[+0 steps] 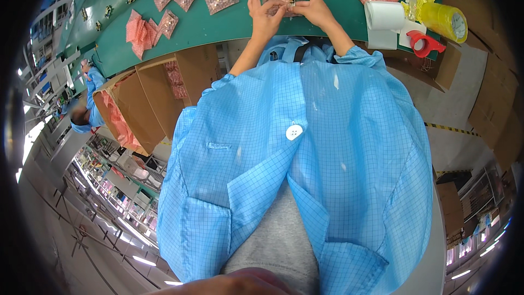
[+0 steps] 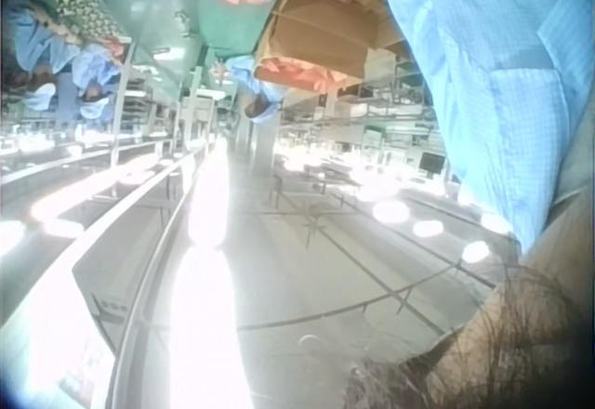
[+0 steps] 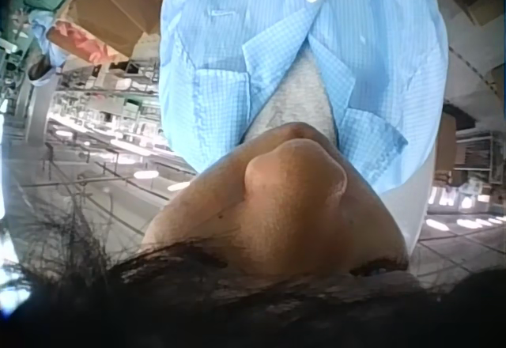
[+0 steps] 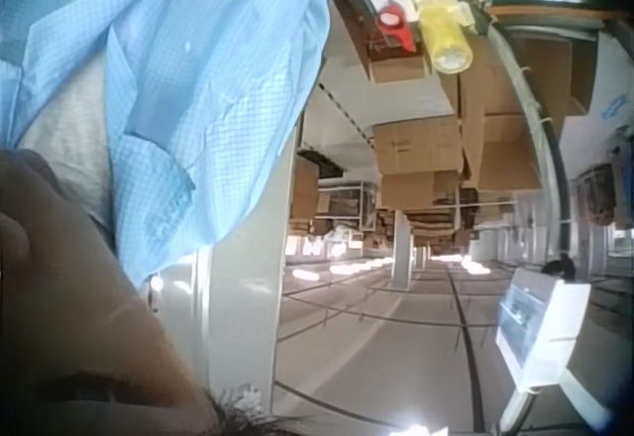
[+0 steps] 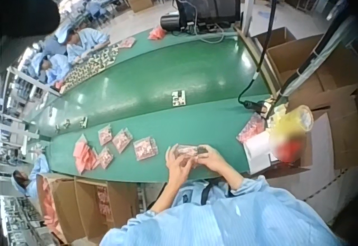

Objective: Packaging electronic components into anti-static bags at a workbench.

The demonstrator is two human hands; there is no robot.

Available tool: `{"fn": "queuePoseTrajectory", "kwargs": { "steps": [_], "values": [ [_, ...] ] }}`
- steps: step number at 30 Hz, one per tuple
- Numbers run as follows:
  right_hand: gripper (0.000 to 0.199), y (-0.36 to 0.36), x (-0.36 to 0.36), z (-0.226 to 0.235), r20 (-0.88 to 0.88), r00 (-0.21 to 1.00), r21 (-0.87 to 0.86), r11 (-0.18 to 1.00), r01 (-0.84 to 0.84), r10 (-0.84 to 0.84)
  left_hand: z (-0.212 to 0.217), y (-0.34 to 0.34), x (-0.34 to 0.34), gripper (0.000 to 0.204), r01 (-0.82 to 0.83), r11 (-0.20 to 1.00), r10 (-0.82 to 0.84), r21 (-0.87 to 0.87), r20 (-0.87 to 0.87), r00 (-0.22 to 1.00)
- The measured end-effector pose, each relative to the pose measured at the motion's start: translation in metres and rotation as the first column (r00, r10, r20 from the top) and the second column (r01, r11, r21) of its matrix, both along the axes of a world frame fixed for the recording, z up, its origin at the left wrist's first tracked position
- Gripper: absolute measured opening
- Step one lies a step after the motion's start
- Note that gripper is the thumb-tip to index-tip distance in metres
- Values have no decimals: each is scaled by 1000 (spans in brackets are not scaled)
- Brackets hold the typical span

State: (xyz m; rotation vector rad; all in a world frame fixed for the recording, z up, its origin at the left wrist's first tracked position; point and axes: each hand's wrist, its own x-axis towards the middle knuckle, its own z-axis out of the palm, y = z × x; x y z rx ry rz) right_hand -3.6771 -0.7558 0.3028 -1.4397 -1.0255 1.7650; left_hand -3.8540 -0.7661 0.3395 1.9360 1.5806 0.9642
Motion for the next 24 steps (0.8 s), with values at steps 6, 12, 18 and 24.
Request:
{"fn": "queuePoseTrajectory", "kwargs": {
  "steps": [6, 12, 18, 24],
  "values": [
    [61, 10, 1, 24, 13, 994, -23, 993, -112, 112, 1, 7, -5, 45, -23, 1000, 20, 15, 170, 985],
    [46, 23, -3, 21, -70, 982, -47, 983, -179, 175, 23, 14, -24, 76, 169, 721, 484, -672, 663, 570],
    [41, 58, -31, 5, -13, 993, -103, 988, -115, 114, 3, 6, -63, 69, -168, 738, 601, -654, 522, 605],
    [40, 129, -83, 1, 73, 997, -32, 999, 28, -26, 4, -23, -145, 48, -279, 597, 762, -752, 423, 490]
  ]
}}
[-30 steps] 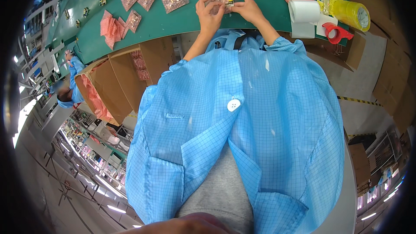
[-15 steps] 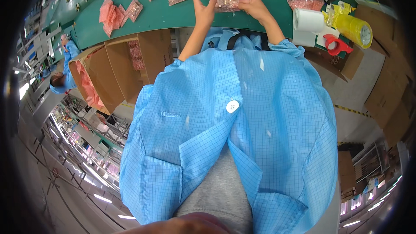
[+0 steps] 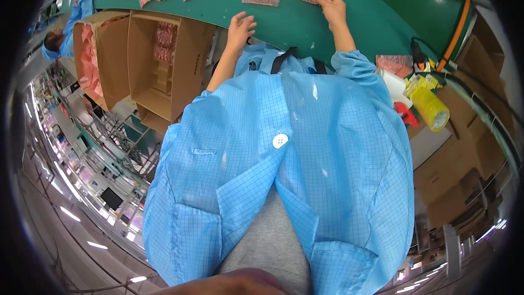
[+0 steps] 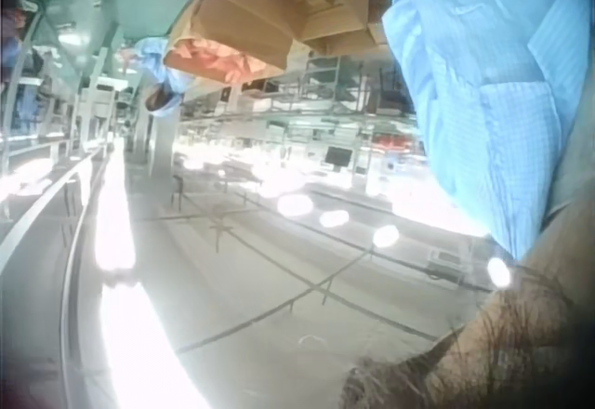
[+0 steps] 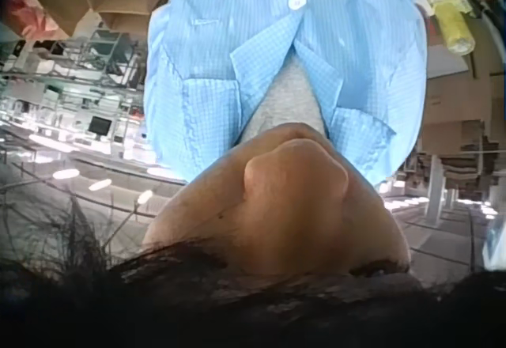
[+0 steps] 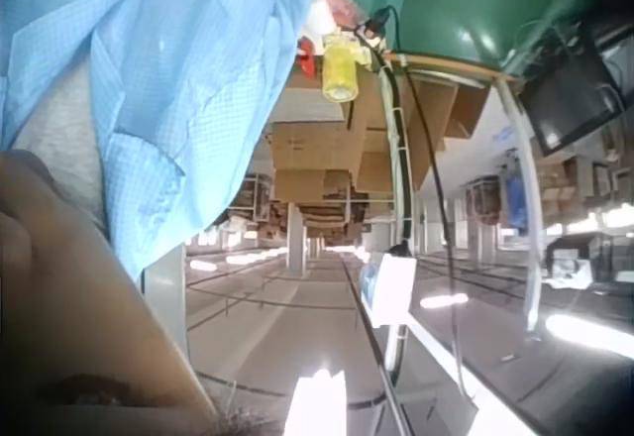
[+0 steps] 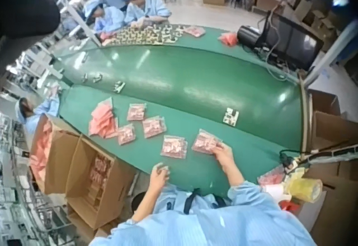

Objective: Packaging electronic components into anti-static bags at a workbench.

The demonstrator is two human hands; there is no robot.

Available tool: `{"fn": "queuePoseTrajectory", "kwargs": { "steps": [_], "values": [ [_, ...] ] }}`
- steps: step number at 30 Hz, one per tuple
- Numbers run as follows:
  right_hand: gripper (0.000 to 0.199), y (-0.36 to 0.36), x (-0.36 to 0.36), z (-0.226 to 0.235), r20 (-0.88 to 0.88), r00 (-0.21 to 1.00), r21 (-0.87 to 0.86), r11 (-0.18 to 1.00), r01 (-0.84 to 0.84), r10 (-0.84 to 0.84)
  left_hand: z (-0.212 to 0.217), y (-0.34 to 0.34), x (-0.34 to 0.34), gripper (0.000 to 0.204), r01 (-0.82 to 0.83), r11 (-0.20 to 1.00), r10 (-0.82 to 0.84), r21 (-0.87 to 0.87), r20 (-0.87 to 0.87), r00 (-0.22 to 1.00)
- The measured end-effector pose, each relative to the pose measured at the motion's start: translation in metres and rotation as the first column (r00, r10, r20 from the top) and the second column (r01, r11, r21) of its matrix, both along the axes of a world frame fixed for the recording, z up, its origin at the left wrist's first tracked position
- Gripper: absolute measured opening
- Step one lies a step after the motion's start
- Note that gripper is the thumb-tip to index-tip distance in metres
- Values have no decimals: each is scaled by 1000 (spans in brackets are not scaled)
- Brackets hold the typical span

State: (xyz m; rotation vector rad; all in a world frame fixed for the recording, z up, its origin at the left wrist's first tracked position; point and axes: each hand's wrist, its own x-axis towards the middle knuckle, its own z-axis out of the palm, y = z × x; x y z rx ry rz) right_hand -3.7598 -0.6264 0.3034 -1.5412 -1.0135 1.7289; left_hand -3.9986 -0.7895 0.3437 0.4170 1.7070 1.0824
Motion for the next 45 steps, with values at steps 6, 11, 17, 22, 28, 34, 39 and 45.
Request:
{"fn": "queuePoseTrajectory", "kwargs": {
  "steps": [6, 11, 17, 22, 28, 34, 39, 45],
  "values": [
    [38, 56, -68, 0, 75, 997, 24, 1000, 0, -2, -4, 14, -65, 25, -61, 998, 61, -7, 9, 998],
    [27, 81, -108, -17, 166, 975, -61, 988, -141, 149, -9, 60, -145, 18, -91, 983, 107, 162, -95, 990],
    [26, 90, -116, 3, 573, 703, -42, 872, -488, 421, -19, 100, -256, 20, -113, 961, 211, 253, -404, 890],
    [47, 132, -3, -11, 815, 529, 398, 891, -219, -235, -14, 150, -327, 25, 106, 953, 229, 282, -907, 353],
    [82, 155, 65, -57, 962, 231, 135, 990, 51, -143, -10, 172, -378, 38, 12, 998, 53, 54, -995, 83],
    [96, 165, 49, -66, 885, 464, -21, 991, 130, -42, -22, 163, -409, 24, -65, 993, -86, -95, -989, 123],
    [72, 176, 45, -46, 723, 664, -107, 919, 378, -189, -6, 171, -400, 21, 8, 999, 40, 41, -994, 102],
    [38, 117, 8, -6, 497, 860, 21, 992, 126, -120, 97, 190, -230, 10, 305, 865, -20, 399, -580, 815]
  ]
}}
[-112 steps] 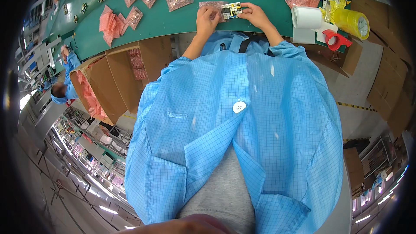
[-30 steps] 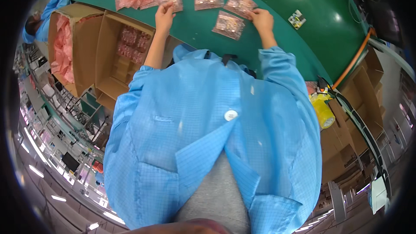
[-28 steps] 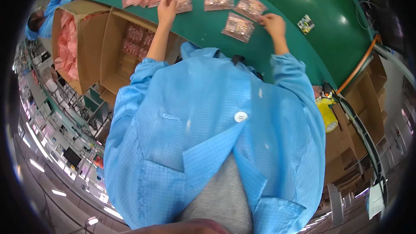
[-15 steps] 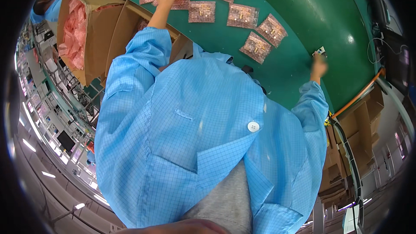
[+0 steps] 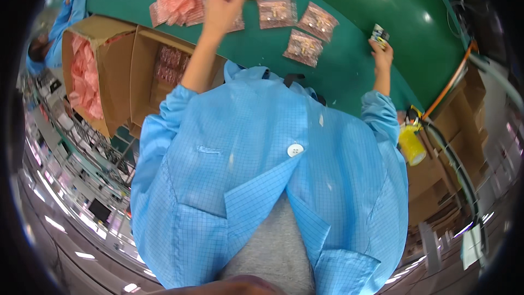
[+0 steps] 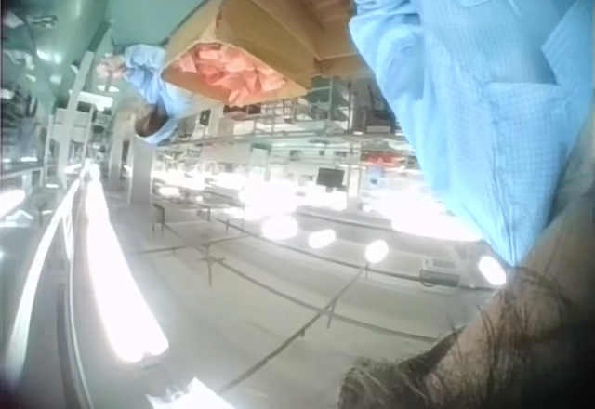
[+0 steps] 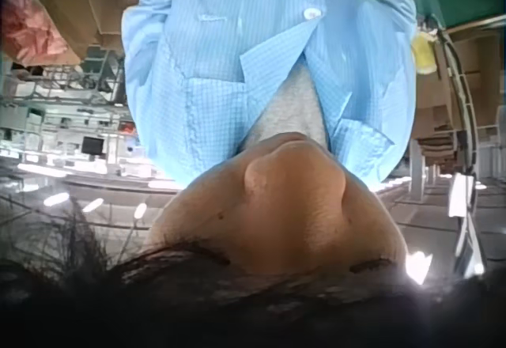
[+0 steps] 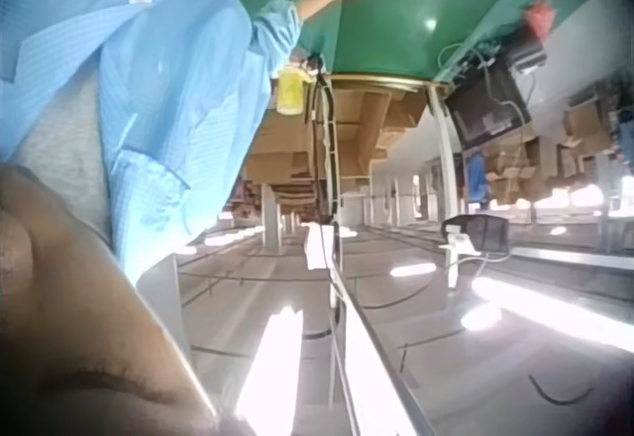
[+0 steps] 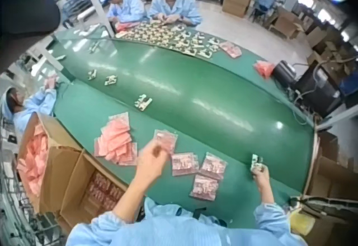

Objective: Packaging electronic components into anti-static bags at a workbench.

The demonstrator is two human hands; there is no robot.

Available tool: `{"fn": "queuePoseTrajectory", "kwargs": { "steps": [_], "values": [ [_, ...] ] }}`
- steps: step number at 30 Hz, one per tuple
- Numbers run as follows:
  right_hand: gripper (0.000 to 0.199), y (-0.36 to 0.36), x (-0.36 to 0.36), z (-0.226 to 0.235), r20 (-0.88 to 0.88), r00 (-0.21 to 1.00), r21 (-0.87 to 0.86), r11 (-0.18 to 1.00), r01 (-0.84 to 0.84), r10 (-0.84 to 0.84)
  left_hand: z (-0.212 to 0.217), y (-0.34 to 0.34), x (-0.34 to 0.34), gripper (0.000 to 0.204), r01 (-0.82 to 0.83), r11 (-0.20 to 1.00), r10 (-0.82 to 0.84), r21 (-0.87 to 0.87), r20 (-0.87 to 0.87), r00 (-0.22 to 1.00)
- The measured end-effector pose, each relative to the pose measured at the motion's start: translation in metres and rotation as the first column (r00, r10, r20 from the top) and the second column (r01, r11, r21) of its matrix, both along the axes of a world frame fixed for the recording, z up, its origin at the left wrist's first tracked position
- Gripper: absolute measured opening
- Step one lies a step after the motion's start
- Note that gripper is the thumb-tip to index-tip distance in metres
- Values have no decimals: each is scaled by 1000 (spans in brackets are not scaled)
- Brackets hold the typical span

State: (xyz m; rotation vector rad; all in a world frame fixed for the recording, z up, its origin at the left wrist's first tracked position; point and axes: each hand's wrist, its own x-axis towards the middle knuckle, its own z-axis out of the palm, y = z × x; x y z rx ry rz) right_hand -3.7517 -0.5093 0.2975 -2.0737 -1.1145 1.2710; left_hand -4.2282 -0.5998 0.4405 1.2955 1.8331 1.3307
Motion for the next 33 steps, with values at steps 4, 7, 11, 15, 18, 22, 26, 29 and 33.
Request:
{"fn": "queuePoseTrajectory", "kwargs": {
  "steps": [4, 7, 11, 15, 18, 22, 26, 29, 33],
  "values": [
    [74, -84, -26, 17, -164, 986, -17, 1000, -27, 24, 16, -6, 136, 12, 660, 750, -532, -36, 559, 635],
    [69, -146, -7, 8, -186, 982, -18, 1000, 2, -5, -33, -20, 203, 14, 766, 638, -483, -80, 733, 479],
    [70, -215, 25, -5, -101, 994, 57, 998, -35, 41, -112, -60, 238, 16, 731, 547, -613, -407, 401, 681],
    [67, -264, 63, -1, -154, 987, 59, 997, 52, -43, -132, -92, 270, 16, 643, 642, -618, -418, 214, 757],
    [68, -277, 83, -3, -325, 932, -95, 986, 133, -157, -133, -102, 291, 11, 556, 707, -628, -437, -26, 778],
    [65, -289, 92, -7, -378, 899, -51, 974, 219, -222, -130, -111, 303, 13, 532, 762, -636, -368, -270, 723],
    [58, -290, 95, -6, -387, 882, -98, 963, 250, -269, -123, -119, 307, 25, 444, 877, -468, -184, -538, 701],
    [59, -292, 96, -9, -391, 883, -112, 966, 235, -260, -120, -133, 319, 35, 416, 783, -562, -463, -240, 791],
    [64, -293, 93, -13, -425, 857, -72, 954, 290, -292, -125, -155, 340, 41, 520, 666, -687, -535, -168, 707]
  ]
}}
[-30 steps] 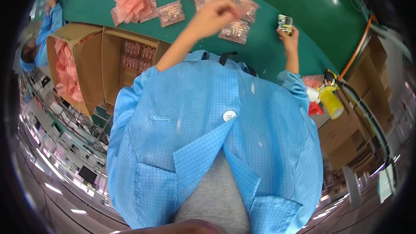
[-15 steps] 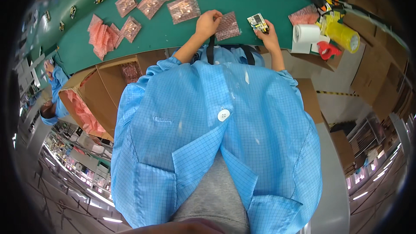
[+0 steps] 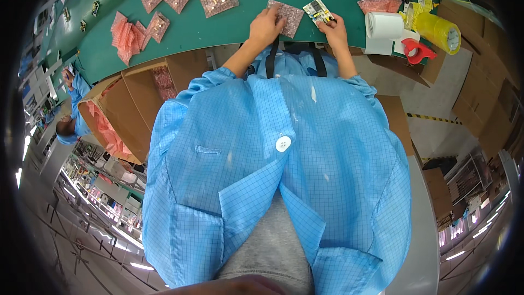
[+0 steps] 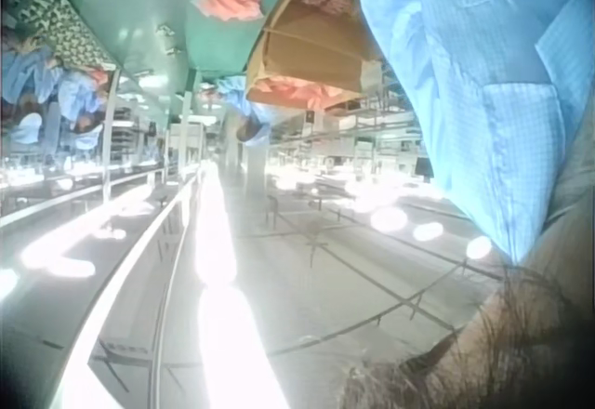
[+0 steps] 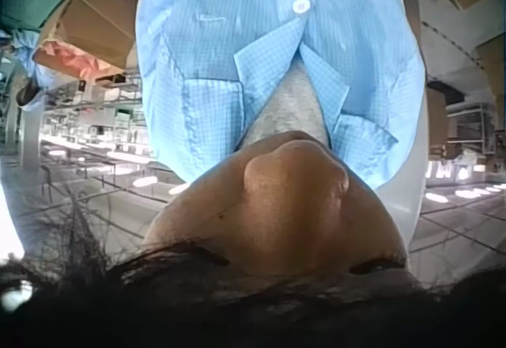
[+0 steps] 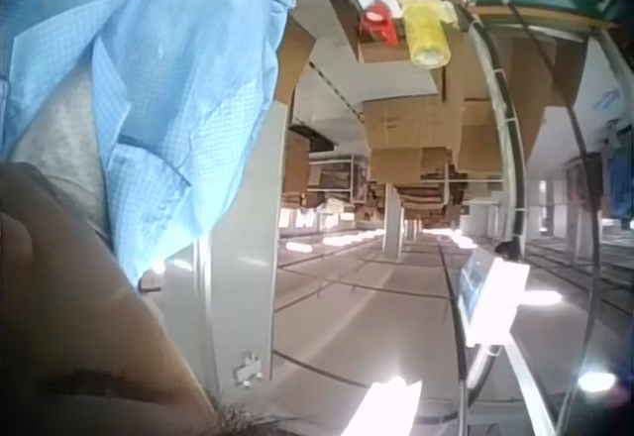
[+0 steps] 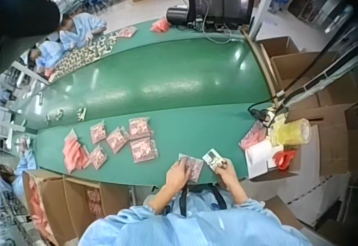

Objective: Packaging electronic components into anti-static bags at a workbench.

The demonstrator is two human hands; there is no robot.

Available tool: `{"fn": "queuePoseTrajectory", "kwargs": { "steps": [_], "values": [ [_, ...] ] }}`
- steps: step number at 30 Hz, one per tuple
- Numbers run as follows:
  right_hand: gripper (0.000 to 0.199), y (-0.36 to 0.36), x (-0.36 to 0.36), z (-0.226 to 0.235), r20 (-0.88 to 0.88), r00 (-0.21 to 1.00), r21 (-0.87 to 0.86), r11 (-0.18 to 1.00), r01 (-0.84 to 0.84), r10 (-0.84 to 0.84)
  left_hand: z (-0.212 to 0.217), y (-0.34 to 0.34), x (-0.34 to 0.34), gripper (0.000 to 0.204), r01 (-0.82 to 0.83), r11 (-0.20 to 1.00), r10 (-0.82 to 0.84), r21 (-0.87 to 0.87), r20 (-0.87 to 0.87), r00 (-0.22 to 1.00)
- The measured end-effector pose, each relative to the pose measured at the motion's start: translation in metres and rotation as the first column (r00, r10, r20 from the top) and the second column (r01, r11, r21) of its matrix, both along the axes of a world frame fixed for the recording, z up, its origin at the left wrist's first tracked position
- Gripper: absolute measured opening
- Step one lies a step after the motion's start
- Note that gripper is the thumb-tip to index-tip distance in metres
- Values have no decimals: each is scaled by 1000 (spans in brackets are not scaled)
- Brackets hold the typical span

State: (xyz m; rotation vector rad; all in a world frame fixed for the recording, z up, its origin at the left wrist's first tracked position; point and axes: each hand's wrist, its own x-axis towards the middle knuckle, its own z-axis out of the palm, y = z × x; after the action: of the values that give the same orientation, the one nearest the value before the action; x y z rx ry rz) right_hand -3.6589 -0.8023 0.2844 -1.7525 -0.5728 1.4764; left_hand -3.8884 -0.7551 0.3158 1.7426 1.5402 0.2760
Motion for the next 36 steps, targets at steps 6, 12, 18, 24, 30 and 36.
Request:
{"fn": "queuePoseTrajectory", "kwargs": {
  "steps": [6, 12, 18, 24, 30, 36],
  "values": [
    [59, -2, 14, -3, 21, 1000, -7, 1000, 15, -15, 11, -15, 10, 43, 172, 945, -65, 277, -356, 932],
    [58, -6, 14, 9, -48, 998, -5, 1000, -27, 27, 7, -18, 1, 41, 299, 869, -65, 394, -508, 859],
    [62, -8, 7, 4, -68, 997, 34, 999, -38, 40, -4, -27, -15, 28, 376, 792, -138, 481, -459, 878],
    [60, -9, 12, 4, -57, 995, 63, 995, -83, 87, 26, -21, -24, 15, 18, 995, -32, 102, 139, 990],
    [61, -7, 17, 3, -21, 997, 61, 995, -79, 80, 29, 13, -34, 15, -31, 983, -3, 182, 185, 983],
    [58, -3, 15, 2, 36, 990, 34, 990, -135, 134, 8, 14, -20, 15, 80, 829, -16, 553, -119, 993]
  ]
}}
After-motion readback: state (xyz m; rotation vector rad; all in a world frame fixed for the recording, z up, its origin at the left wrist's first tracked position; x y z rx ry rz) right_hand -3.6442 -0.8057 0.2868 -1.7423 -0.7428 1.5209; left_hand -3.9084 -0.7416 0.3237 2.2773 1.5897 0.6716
